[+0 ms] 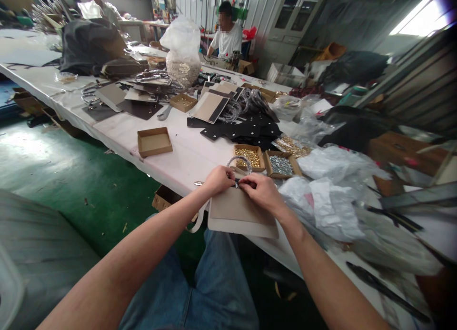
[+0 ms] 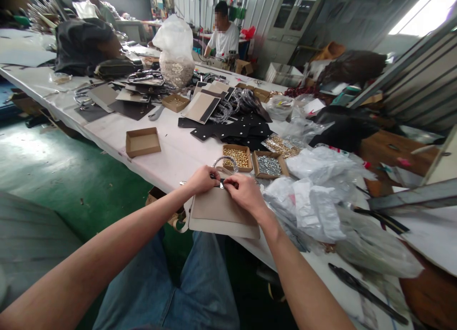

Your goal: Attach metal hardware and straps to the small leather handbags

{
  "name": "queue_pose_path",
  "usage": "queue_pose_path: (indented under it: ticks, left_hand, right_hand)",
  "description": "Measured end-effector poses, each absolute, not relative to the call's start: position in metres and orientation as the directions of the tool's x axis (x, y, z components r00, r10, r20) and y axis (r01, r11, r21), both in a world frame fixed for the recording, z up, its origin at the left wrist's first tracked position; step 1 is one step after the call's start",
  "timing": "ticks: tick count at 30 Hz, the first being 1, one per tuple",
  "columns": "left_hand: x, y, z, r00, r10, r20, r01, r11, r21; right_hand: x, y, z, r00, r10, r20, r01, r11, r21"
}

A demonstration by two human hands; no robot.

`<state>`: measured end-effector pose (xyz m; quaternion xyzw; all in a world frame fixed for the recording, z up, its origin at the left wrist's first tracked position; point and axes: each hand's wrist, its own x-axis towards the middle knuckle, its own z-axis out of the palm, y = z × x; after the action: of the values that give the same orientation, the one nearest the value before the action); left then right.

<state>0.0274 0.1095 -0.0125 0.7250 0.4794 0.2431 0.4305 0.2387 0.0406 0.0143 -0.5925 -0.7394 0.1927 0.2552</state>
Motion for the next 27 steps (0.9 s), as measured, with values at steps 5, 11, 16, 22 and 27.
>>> queue_pose_path:
  ticks: [5,11,16,22,27]
  left_hand:
    - [0.027,0.110,-0.014,0.438,0.898,-0.041,0.469,-0.189,0.863]
    - [0.026,0.111,-0.014,0.455,0.889,-0.061,0.448,-0.169,0.878]
    - [0.022,0.112,-0.006,0.445,0.877,-0.180,0.485,-0.067,0.872]
    - [0.022,0.111,-0.002,0.432,0.873,-0.226,0.506,-0.027,0.862]
    - [0.026,0.110,-0.009,0.416,0.885,-0.208,0.516,-0.042,0.856]
  right_hand:
    - [0.238,0.036,0.015,-0.252,0.952,0.173,0.814,0.306,-0.494]
    - [0.237,0.027,0.011,-0.316,0.933,0.170,0.832,0.359,-0.423]
    - [0.233,0.019,0.008,-0.325,0.929,0.178,0.852,0.369,-0.370]
    - [0.228,0.012,0.008,-0.332,0.922,0.199,0.848,0.384,-0.365]
    - [0.225,0.004,0.004,-0.346,0.910,0.229,0.855,0.407,-0.322]
